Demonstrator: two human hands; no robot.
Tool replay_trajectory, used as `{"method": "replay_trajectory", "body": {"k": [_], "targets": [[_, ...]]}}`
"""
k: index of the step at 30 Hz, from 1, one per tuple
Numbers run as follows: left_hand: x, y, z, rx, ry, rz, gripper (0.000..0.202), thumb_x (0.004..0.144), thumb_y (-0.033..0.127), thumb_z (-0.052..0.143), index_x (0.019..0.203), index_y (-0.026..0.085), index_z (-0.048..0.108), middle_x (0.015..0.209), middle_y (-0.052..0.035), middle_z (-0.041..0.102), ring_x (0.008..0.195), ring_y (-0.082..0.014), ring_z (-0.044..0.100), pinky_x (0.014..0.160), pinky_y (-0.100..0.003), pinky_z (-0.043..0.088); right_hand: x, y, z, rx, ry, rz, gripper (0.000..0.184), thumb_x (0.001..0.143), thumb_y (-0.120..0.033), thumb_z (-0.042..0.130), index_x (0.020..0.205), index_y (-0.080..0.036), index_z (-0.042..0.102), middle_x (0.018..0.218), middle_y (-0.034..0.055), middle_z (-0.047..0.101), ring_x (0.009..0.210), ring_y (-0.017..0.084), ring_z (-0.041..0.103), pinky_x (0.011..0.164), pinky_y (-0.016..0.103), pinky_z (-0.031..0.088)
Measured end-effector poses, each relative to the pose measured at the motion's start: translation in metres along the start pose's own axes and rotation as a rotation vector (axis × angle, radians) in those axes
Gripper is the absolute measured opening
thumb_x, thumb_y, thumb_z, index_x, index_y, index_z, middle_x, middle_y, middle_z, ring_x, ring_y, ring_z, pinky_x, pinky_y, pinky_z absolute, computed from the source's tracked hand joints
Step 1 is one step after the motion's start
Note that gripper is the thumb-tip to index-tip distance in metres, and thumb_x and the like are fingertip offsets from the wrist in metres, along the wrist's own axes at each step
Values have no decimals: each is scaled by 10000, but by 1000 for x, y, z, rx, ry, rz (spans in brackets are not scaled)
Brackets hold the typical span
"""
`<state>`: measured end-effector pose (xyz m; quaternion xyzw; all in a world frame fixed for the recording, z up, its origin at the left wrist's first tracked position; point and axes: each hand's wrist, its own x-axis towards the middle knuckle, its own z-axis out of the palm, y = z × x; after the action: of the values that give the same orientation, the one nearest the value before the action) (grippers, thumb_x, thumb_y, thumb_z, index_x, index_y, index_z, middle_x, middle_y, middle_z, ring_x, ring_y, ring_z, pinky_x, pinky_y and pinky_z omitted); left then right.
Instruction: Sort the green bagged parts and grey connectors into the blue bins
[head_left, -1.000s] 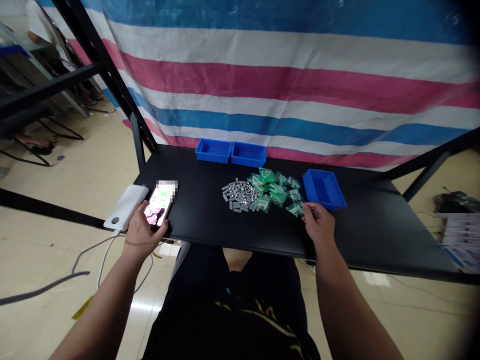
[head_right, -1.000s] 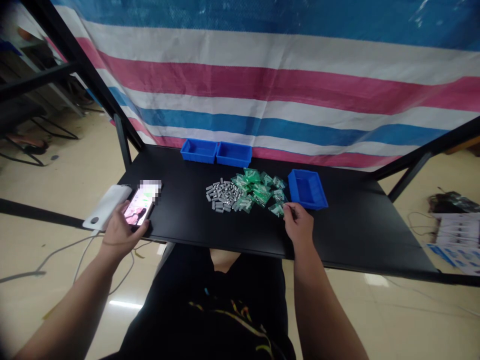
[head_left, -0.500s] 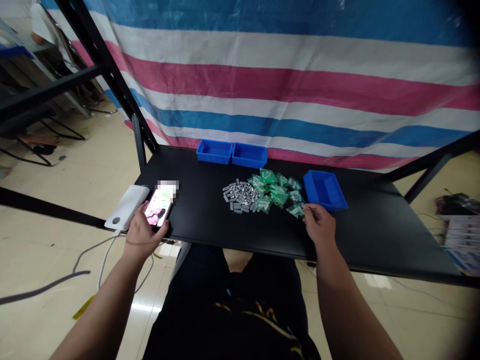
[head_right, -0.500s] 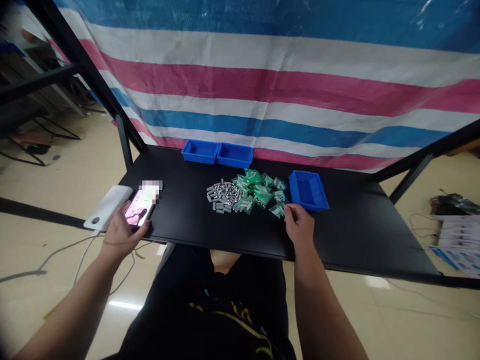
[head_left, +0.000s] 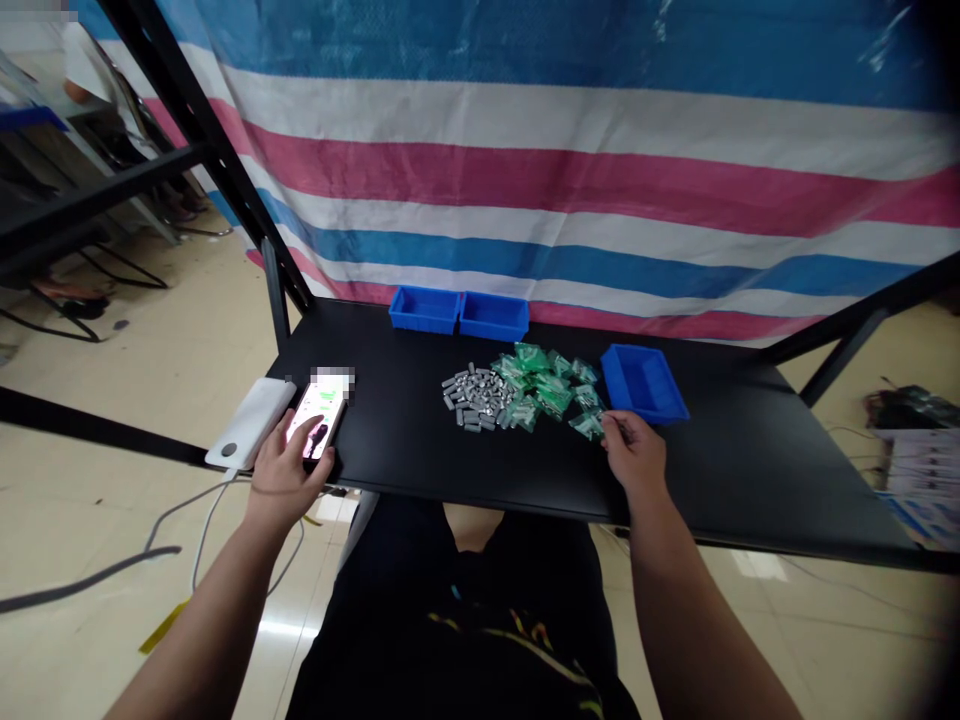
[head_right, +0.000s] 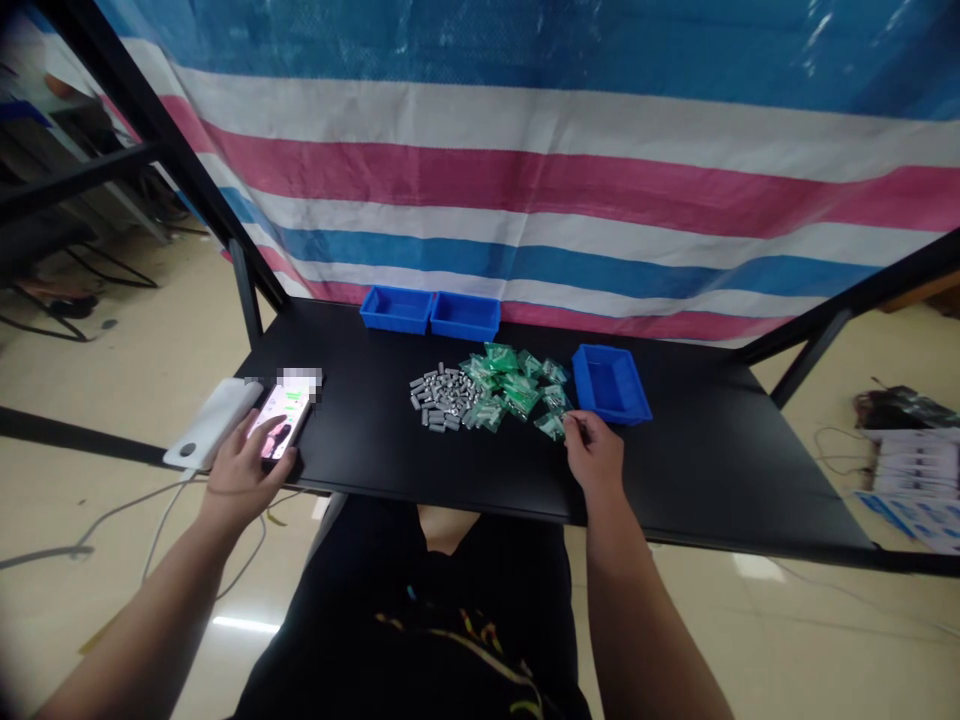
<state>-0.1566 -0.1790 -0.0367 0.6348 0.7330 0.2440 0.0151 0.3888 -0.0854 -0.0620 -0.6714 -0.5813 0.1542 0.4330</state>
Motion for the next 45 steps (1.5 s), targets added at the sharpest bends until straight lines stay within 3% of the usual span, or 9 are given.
{"method": "replay_trajectory", "body": {"k": [7, 15, 21, 25, 30, 38, 41, 45], "targets": [[0, 1, 1, 36, -3, 1, 498, 918, 443, 599, 1386, 277, 632, 1612, -171, 433, 1484, -436, 450, 1192, -628, 422, 0, -2, -1, -3, -2, -3, 403, 944, -576, 617, 1014, -206, 760, 737, 35, 734, 631, 221, 702, 659, 334, 542], [25, 1, -10, -8, -57, -16, 881, 835, 517, 654, 1554, 89, 377, 1416, -256, 588, 1340, -434, 570, 1116, -594, 488, 0, -1, 0, 2, 3, -3, 436, 938, -608, 606, 1000, -202, 753, 744, 45, 739, 615, 219, 696, 627, 328, 538], [61, -10, -8, 50, -164, 62, 879, 830, 566, 642, 1549, 109, 425, 1413, -238, 591, 1316, -413, 576, 1100, -557, 485, 2, 2, -1, 2, 6, 18, 403, 931, -582, 627, 1012, -210, 759, 714, 32, 720, 616, 222, 693, 645, 334, 528], [78, -12, -11, 135, -252, 32, 974, 780, 608, 671, 1573, 99, 421, 1376, -260, 609, 1269, -439, 597, 1078, -565, 485, 2, 5, 0, 1, 3, 41, 398, 931, -573, 635, 1036, -210, 760, 751, 37, 738, 632, 223, 702, 655, 335, 531], [88, -10, -15, 217, -318, 8, 983, 751, 645, 677, 1549, 105, 480, 1390, -285, 604, 1279, -459, 594, 1069, -564, 490, 2, 2, -1, 32, 0, 33, 392, 927, -571, 635, 1009, -206, 755, 765, 41, 740, 622, 218, 697, 644, 334, 535], [110, -7, -10, 335, -392, 18, 1065, 655, 649, 740, 1543, 110, 505, 1192, -271, 679, 1096, -455, 679, 976, -538, 523, 2, -7, -4, 20, -5, -3, 420, 925, -599, 611, 969, -206, 751, 678, 29, 712, 583, 212, 679, 629, 329, 536], [115, -3, -11, 408, -455, 7, 1035, 683, 667, 696, 1543, 124, 502, 1235, -268, 665, 1124, -451, 676, 973, -519, 524, 2, -6, -3, 23, -8, -7, 440, 926, -617, 610, 979, -203, 750, 696, 34, 723, 595, 215, 687, 627, 327, 539], [112, 4, -14, 470, -506, -22, 1052, 740, 647, 647, 1597, 99, 380, 1335, -274, 628, 1212, -434, 648, 1046, -488, 485, 3, -5, -3, 42, -13, 5, 440, 927, -610, 612, 986, -196, 749, 752, 42, 740, 610, 210, 699, 634, 323, 538]]}}
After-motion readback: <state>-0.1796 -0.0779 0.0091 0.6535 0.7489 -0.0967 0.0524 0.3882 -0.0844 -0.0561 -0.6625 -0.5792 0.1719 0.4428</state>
